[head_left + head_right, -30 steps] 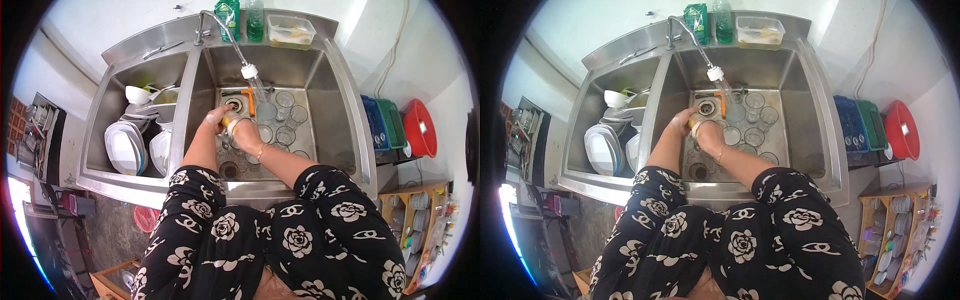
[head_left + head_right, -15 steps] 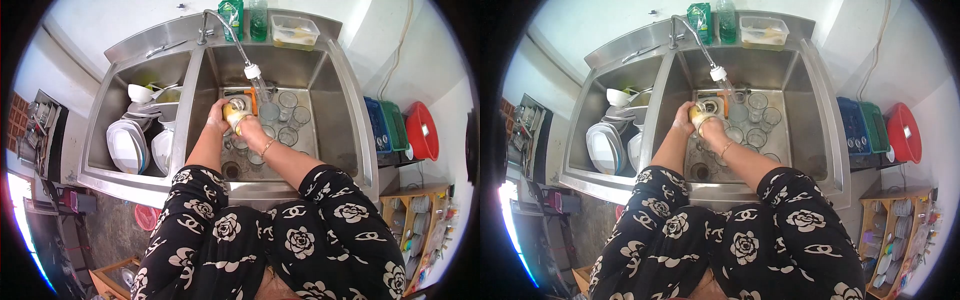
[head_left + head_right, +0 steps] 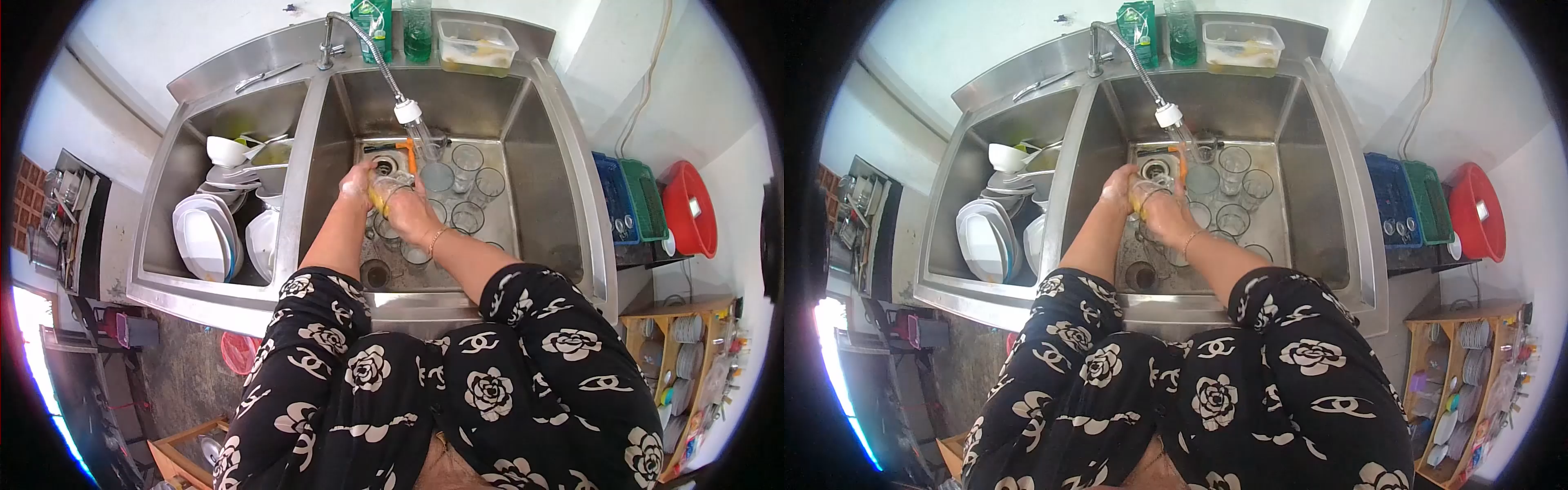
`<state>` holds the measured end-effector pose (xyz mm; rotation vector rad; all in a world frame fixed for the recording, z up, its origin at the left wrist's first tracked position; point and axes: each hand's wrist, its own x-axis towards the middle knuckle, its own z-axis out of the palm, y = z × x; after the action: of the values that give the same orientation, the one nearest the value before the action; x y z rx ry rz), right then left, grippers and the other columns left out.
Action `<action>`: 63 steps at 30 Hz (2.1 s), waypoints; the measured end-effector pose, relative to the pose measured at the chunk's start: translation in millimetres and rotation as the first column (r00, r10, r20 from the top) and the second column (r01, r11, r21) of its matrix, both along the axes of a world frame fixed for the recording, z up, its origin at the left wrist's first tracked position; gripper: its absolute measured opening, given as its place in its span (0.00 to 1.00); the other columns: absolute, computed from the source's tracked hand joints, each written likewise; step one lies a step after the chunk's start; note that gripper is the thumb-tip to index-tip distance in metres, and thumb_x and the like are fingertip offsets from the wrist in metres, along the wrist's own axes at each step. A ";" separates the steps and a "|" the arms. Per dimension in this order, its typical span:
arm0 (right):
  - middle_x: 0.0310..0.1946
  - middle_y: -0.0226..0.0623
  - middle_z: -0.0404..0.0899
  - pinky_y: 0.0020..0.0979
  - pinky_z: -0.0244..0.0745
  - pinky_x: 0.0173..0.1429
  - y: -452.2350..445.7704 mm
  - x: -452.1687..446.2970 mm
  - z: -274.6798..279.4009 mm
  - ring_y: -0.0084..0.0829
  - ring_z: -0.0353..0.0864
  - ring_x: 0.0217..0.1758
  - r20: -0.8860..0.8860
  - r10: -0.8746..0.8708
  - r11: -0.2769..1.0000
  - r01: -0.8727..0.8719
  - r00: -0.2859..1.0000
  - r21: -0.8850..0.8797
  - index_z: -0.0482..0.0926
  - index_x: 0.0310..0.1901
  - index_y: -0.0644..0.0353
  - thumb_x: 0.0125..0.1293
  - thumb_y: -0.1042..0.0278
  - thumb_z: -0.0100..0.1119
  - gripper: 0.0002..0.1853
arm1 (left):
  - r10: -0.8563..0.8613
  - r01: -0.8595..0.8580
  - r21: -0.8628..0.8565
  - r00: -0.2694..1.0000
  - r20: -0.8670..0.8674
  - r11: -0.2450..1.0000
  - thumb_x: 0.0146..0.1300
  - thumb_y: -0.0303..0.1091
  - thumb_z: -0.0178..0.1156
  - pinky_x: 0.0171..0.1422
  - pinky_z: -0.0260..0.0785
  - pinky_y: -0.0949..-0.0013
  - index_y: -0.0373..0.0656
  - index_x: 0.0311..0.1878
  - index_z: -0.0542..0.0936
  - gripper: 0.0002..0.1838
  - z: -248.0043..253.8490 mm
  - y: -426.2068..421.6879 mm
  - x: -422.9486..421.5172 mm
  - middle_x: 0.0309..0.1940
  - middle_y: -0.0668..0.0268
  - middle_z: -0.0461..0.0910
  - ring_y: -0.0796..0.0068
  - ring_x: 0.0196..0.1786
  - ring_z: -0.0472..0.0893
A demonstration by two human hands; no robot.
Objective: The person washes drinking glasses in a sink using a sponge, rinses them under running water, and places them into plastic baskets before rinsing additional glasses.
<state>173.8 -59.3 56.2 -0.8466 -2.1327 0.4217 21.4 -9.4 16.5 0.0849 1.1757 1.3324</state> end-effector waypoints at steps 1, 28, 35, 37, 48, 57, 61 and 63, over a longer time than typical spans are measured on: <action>0.31 0.45 0.82 0.36 0.73 0.41 0.6 -1.5 -3.9 0.43 0.82 0.38 0.016 -0.008 1.000 0.008 1.000 -0.019 0.82 0.38 0.60 0.57 0.70 0.53 0.10 | 0.013 -0.013 -0.004 1.000 0.022 1.000 0.59 0.34 0.54 0.46 0.75 0.51 0.36 0.44 0.73 0.13 -3.8 -1.2 -1.2 0.34 0.55 0.78 0.55 0.36 0.80; 0.37 0.43 0.79 0.37 0.80 0.39 67.0 91.5 22.9 0.38 0.82 0.37 -0.389 -0.272 0.175 -0.353 0.880 -0.919 0.76 0.43 0.68 0.52 0.73 0.58 0.15 | -0.808 0.801 0.135 0.590 -0.004 0.584 0.53 0.41 0.64 0.37 0.78 0.56 0.36 0.52 0.74 0.26 52.4 -50.5 7.2 0.39 0.54 0.79 0.60 0.34 0.81; 0.42 0.52 0.75 0.41 0.78 0.48 48.8 62.3 73.1 0.43 0.79 0.48 -0.166 0.023 0.711 -0.133 0.986 -0.691 0.74 0.43 0.67 0.47 0.71 0.60 0.19 | -0.212 0.213 0.039 0.977 -0.040 0.976 0.61 0.40 0.55 0.53 0.73 0.52 0.40 0.49 0.75 0.17 43.9 -27.9 28.4 0.45 0.56 0.79 0.59 0.45 0.80; 0.50 0.51 0.71 0.40 0.71 0.58 1.7 31.7 86.7 0.46 0.74 0.54 0.180 0.036 0.955 0.020 0.983 -0.297 0.68 0.52 0.66 0.53 0.60 0.63 0.27 | -0.258 0.151 0.438 0.946 0.197 0.886 0.67 0.43 0.45 0.59 0.69 0.52 0.41 0.52 0.73 0.18 -9.9 -5.2 22.1 0.50 0.58 0.77 0.59 0.54 0.76; 0.49 0.52 0.65 0.49 0.57 0.65 -17.6 11.2 49.3 0.56 0.64 0.58 -0.094 -0.038 0.998 0.033 0.995 -0.057 0.63 0.56 0.59 0.50 0.75 0.60 0.30 | -0.352 -0.031 0.554 0.742 0.570 0.832 0.70 0.43 0.42 0.56 0.71 0.56 0.42 0.51 0.74 0.18 -22.4 9.1 46.4 0.46 0.58 0.78 0.60 0.47 0.79; 0.42 0.46 0.79 0.34 0.73 0.47 19.5 23.2 18.7 0.38 0.80 0.45 -0.198 -0.322 0.926 0.264 0.926 -0.268 0.76 0.48 0.65 0.56 0.77 0.56 0.16 | -0.021 -0.024 0.220 0.979 0.201 0.975 0.69 0.44 0.43 0.43 0.75 0.57 0.44 0.42 0.73 0.15 16.7 -8.4 71.8 0.39 0.58 0.77 0.61 0.38 0.80; 0.38 0.40 0.80 0.31 0.74 0.42 44.8 22.8 26.7 0.32 0.80 0.39 -0.263 -0.349 0.768 0.114 0.900 -0.630 0.77 0.45 0.65 0.58 0.73 0.59 0.13 | -0.168 0.109 0.278 0.965 0.201 0.954 0.65 0.42 0.50 0.39 0.77 0.61 0.44 0.41 0.74 0.12 19.6 -9.2 65.5 0.34 0.60 0.78 0.64 0.34 0.80; 0.36 0.37 0.81 0.30 0.74 0.39 60.9 24.4 31.8 0.29 0.80 0.36 -0.287 -0.366 0.645 0.020 0.885 -0.764 0.78 0.44 0.65 0.59 0.71 0.60 0.12 | -0.240 0.169 0.314 0.949 0.202 0.934 0.63 0.41 0.53 0.37 0.78 0.63 0.44 0.41 0.74 0.11 22.5 -7.7 61.5 0.32 0.60 0.78 0.66 0.32 0.81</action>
<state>198.2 1.6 88.0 -1.2868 -1.3939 1.3009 82.9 -17.2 39.0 0.2500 0.7394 1.2810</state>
